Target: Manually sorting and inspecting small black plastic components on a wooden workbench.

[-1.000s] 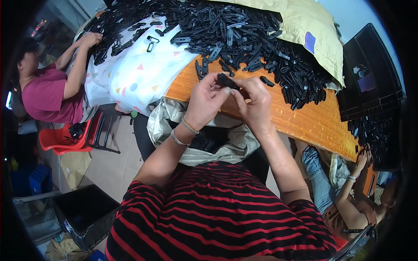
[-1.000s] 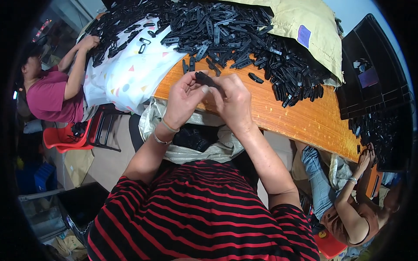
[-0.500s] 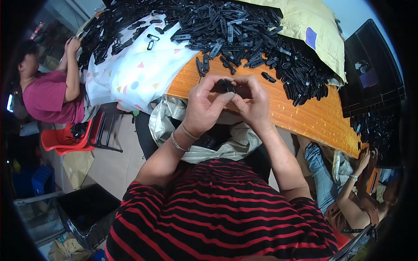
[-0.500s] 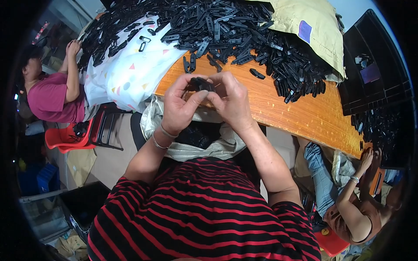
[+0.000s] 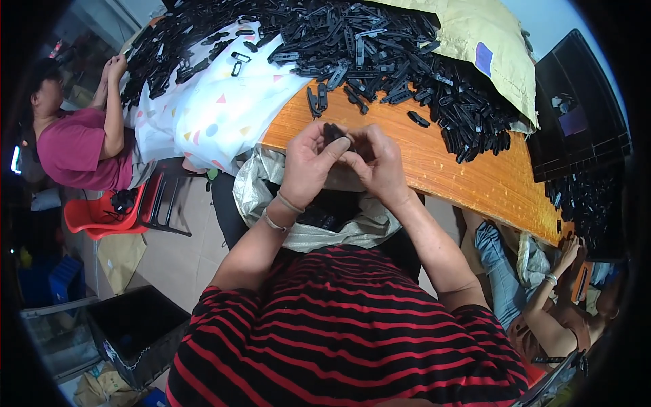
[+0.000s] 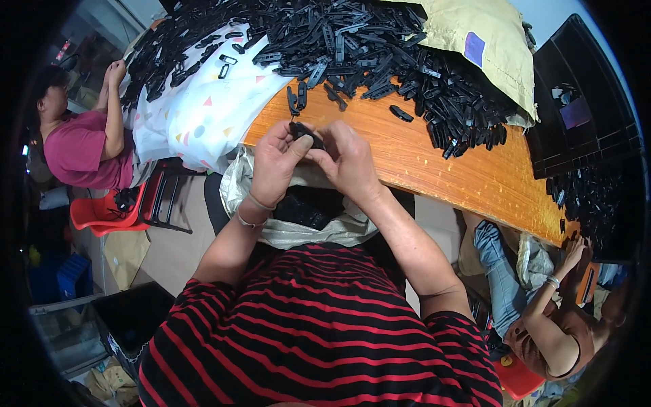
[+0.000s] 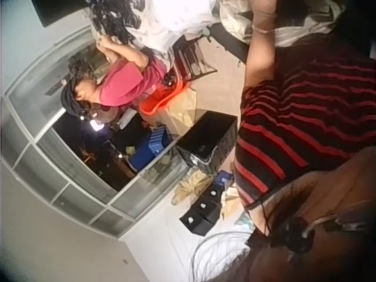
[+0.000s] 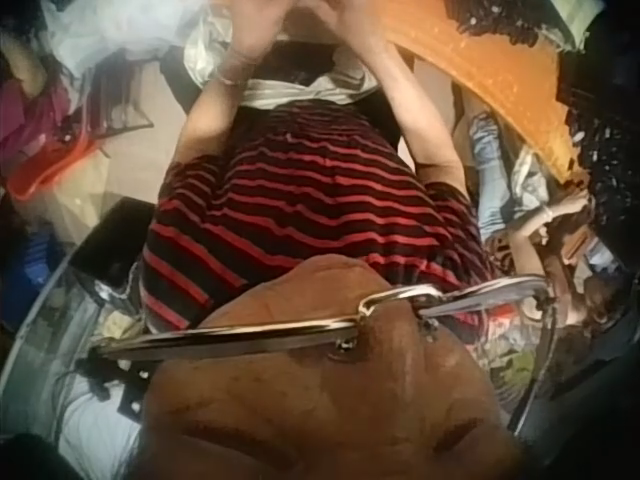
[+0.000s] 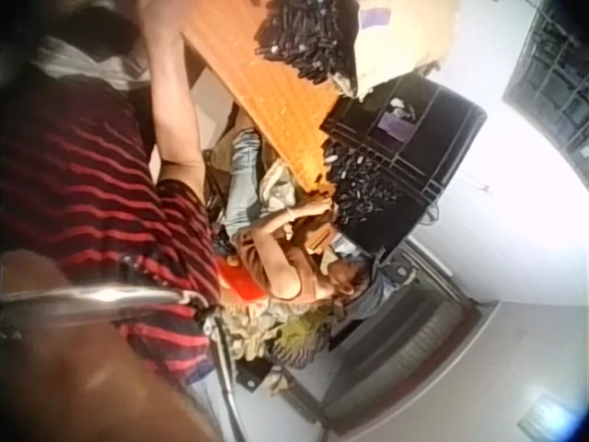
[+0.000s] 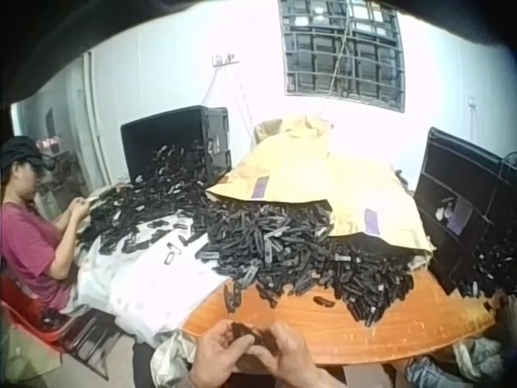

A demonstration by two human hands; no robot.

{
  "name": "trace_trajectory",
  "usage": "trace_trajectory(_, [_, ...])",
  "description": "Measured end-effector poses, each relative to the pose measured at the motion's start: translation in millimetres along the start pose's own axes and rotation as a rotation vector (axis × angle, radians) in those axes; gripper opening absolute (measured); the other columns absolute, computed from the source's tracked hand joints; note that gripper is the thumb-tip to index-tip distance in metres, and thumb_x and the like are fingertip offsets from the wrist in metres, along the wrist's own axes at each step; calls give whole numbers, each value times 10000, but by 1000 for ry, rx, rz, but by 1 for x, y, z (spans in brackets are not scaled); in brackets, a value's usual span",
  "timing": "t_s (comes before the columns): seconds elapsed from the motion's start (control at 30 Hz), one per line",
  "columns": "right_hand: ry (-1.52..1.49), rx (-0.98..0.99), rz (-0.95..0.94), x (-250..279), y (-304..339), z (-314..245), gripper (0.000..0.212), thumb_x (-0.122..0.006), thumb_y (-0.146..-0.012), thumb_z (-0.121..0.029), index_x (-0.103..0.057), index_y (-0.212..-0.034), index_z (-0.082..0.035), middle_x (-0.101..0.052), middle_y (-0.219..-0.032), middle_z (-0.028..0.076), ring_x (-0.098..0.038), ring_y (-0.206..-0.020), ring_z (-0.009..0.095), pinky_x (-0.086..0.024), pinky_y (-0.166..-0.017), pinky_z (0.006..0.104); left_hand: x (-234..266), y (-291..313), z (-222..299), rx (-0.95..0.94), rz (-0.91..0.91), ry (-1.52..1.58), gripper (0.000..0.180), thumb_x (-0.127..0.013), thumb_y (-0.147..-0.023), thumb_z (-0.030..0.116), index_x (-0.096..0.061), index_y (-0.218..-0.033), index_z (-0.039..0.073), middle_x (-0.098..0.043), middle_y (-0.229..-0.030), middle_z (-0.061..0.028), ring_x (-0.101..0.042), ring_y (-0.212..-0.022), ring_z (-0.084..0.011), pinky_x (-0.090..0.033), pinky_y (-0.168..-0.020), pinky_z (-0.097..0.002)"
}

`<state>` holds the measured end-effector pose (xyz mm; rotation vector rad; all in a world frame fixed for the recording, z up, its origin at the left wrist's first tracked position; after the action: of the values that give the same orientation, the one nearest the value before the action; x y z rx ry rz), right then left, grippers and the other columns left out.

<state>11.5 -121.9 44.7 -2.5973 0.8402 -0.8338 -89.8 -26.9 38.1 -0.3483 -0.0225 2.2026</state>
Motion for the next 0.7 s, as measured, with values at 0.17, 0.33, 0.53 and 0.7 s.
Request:
trace_trajectory(0.17, [43,-148,-149,0,8,3,285,-774,-793,-132,-618,-1002,-17,-650,-834,94,-650,-723,154,-514,-651,273,11,19,-21,146,54,98,92,-585,-930,37,-578,-1014,1,-649,-900,-35,-621,-868,-100,-488,-819,-227])
trace_trajectory(0.33, [335,-165,-19,68,-7,27,178,-696,-839,-127,-673,-956,5,-667,-879,101,-629,-734,156,-497,-667,283,37,45,-29,122,-181,-518,110,-586,-915,91,-639,-952,2,-661,-890,-69,-632,-844,-159,-488,-764,-283])
trace_trajectory(0.53, [763,-232,66,97,-35,60,300,-688,-853,-312,-675,-895,-15,-664,-780,201,-654,-742,392,-521,-672,440,38,1,6,-317,-83,-952,231,-652,-832,145,-659,-1032,29,-646,-914,-145,-626,-848,-315,-498,-752,-368])
trace_trajectory(0.7, [936,-328,-113,82,-36,65,400,-710,-826,-366,-589,-942,-3,-652,-758,230,-650,-748,403,-509,-664,463,51,-72,8,-271,59,-1118,278,-680,-831,221,-648,-1011,12,-660,-907,-166,-635,-835,-343,-501,-740,-388])
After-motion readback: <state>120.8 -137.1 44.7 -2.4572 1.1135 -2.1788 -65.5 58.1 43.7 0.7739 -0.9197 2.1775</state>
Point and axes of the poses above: each hand's wrist, its own y-axis away from the middle knuckle, its own x-axis out of the back of the hand, z = x × y, the point moved 6 cm from there along -y, towards the middle knuckle
